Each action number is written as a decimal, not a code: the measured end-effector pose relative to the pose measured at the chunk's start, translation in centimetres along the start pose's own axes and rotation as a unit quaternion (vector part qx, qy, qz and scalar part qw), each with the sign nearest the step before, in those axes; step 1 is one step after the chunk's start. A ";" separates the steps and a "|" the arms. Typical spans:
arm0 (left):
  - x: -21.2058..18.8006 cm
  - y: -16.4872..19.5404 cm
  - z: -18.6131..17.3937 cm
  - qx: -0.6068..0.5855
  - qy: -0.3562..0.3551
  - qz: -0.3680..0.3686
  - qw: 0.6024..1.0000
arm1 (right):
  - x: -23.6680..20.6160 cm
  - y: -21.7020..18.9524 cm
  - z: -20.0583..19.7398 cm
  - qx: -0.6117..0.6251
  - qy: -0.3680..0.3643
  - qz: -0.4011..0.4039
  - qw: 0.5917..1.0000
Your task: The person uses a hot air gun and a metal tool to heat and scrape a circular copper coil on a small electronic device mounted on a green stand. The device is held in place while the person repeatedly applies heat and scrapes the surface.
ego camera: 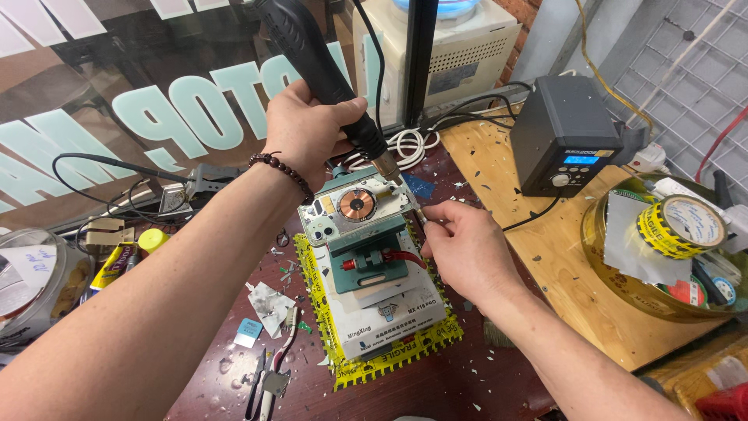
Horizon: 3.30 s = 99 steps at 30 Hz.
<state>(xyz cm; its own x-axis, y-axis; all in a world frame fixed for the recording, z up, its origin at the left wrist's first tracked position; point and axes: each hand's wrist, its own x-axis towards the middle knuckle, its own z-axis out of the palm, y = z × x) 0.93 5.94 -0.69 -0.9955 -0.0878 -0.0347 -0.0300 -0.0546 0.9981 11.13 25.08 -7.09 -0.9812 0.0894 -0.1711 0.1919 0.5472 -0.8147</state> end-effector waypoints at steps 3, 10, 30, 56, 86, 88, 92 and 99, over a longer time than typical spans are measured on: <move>-0.1 0.1 0.0 0.013 0.005 0.004 1.000 | 0.2 0.0 0.0 0.044 -0.007 -0.001 0.999; -0.2 0.2 0.1 0.022 0.005 -0.001 1.000 | 0.9 -0.5 -1.2 0.053 -0.044 0.050 0.996; 0.5 -0.2 0.5 0.018 -0.012 -0.001 1.000 | 2.6 2.2 -1.2 0.305 -0.087 0.107 0.942; -0.9 0.8 -1.1 0.008 -0.024 0.007 1.000 | -0.1 -2.7 -0.4 0.058 -0.034 0.085 0.994; -0.5 0.4 0.0 0.006 -0.005 0.013 1.000 | 2.4 0.4 -3.5 0.071 -0.102 0.007 0.992; -0.6 0.5 0.0 0.005 -0.005 0.017 1.000 | 2.4 0.4 -3.5 0.070 -0.104 0.006 0.992; -0.6 0.5 0.0 0.003 -0.005 0.015 1.000 | 2.7 0.1 -3.4 0.063 -0.108 0.017 0.992; -0.5 0.5 0.1 0.043 -0.002 0.007 0.999 | 3.4 0.4 -3.1 0.049 -0.108 0.001 0.993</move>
<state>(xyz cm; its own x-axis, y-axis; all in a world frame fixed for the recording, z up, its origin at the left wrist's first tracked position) 1.40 6.09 -0.18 -0.9962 -0.0846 -0.0199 -0.0227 0.0323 0.9992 7.82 28.22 -6.26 -0.9555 -0.0969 -0.2787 0.2045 0.4631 -0.8624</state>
